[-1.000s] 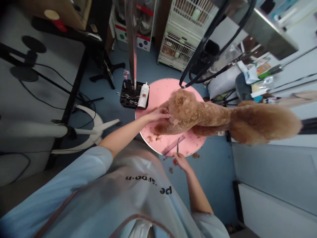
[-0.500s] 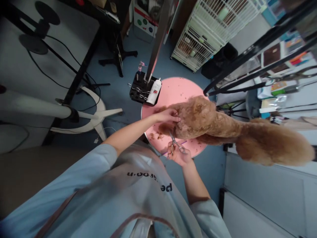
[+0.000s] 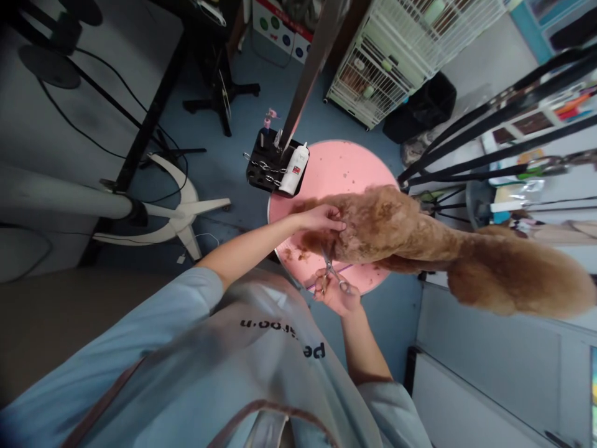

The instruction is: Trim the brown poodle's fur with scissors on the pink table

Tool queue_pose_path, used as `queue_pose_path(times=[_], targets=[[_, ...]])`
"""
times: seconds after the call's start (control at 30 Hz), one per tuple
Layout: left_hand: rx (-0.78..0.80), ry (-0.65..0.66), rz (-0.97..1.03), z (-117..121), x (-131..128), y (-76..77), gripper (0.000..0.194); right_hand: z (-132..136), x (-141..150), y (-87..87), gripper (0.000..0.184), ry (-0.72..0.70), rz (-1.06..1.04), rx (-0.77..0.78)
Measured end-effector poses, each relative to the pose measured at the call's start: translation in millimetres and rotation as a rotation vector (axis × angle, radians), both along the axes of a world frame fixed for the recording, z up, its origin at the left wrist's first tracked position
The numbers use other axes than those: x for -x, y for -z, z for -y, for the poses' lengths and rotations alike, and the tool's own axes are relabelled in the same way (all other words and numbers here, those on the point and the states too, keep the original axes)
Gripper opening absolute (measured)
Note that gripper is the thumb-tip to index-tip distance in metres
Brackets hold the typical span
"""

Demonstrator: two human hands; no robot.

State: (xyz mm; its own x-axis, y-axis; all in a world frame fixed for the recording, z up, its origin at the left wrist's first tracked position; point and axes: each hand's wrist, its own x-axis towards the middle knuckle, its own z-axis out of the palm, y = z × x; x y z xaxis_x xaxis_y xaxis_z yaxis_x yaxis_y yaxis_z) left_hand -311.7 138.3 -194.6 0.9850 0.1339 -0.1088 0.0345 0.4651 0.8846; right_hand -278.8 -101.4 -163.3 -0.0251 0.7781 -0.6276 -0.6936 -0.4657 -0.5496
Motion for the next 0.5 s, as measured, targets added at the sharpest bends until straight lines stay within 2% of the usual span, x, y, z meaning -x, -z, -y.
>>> queue_pose_path(times=[0.17,0.27,0.5], targets=[[0.004,0.008,-0.001,-1,2,-3.2,0.048,9,-8,21.1,0.044,0.032,0.026,-0.012],[-0.018,-0.002,-0.007,-2,2,-3.8,0.048,9,-10,32.1,0.05,0.076,0.02,0.01],[0.024,-0.02,-0.019,0,2,-5.6,0.048,4,-7,46.8,0.043,0.089,0.03,-0.004]])
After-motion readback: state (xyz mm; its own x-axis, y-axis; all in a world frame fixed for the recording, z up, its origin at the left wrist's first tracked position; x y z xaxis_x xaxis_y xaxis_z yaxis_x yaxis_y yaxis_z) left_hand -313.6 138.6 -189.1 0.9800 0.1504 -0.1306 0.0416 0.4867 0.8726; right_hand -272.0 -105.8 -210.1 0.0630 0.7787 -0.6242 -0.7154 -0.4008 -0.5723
